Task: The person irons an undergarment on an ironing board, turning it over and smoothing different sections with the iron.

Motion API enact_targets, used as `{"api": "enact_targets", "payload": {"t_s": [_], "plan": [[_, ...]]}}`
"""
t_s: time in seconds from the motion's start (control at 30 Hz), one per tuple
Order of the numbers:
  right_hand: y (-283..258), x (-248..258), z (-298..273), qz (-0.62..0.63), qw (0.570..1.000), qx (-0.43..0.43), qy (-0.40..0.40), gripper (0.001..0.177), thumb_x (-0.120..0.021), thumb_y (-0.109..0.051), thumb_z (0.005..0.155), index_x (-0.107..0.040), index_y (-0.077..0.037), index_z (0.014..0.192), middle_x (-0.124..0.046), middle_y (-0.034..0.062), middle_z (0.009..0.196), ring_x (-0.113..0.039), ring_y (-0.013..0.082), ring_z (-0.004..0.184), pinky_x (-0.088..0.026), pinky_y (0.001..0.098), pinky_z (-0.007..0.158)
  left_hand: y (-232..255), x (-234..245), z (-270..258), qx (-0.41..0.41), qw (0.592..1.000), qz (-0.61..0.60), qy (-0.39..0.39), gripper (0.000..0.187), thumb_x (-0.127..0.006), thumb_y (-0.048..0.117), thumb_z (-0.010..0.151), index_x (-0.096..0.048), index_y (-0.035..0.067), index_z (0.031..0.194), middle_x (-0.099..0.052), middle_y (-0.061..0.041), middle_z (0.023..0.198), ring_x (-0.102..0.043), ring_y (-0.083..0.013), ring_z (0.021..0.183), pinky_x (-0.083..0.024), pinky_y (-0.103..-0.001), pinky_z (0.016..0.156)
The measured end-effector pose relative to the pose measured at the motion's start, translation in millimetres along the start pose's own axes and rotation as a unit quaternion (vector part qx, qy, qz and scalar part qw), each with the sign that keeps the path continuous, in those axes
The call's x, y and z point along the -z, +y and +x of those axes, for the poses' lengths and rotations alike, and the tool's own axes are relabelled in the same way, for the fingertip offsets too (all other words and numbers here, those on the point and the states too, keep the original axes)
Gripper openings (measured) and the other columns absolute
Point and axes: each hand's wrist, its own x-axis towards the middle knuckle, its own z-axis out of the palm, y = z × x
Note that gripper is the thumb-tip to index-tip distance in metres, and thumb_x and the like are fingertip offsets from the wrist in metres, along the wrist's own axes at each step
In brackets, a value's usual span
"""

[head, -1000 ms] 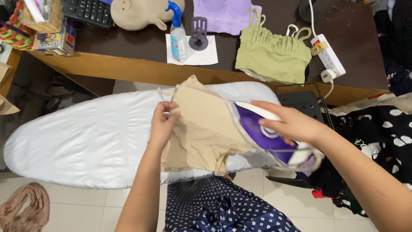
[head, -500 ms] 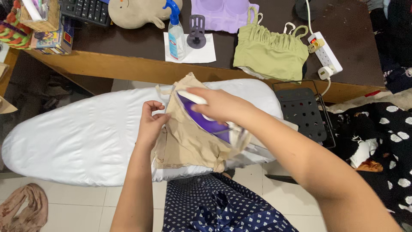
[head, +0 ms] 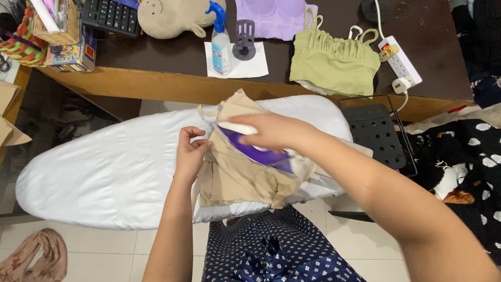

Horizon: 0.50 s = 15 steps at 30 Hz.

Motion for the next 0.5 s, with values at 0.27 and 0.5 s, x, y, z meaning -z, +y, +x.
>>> {"api": "enact_targets", "payload": {"t_s": [0.27,0.5], "plan": [[-23,0,35,0.011,0.999,-0.02,0.042,0.066,-0.067,-0.03,0.088,-0.046,-0.033,0.15,-0.072,0.0055,0.083,-0.064,0.0191,0.046,-0.056,0.035,0.045,2,-1,5,-0.057,0.997,0.038,0.04,0.029,-0.063,-0.006,0.094,-0.052,0.006,0.118,-0.055,-0.007,0.116,-0.055,-0.0165,0.1,-0.048,-0.03,0.09],[20,7,-79,0.113,0.973,-0.153,0.133,0.066,-0.066,-0.034,0.089,-0.044,-0.036,0.152,-0.073,0.0054,0.078,-0.052,0.0145,0.042,-0.047,0.0315,0.043,34,-60,16,-0.324,0.859,0.397,0.0,0.047,-0.071,0.008,0.087,-0.057,0.004,0.132,-0.045,-0.025,0.152,-0.036,-0.0435,0.143,-0.027,-0.056,0.118]]}}
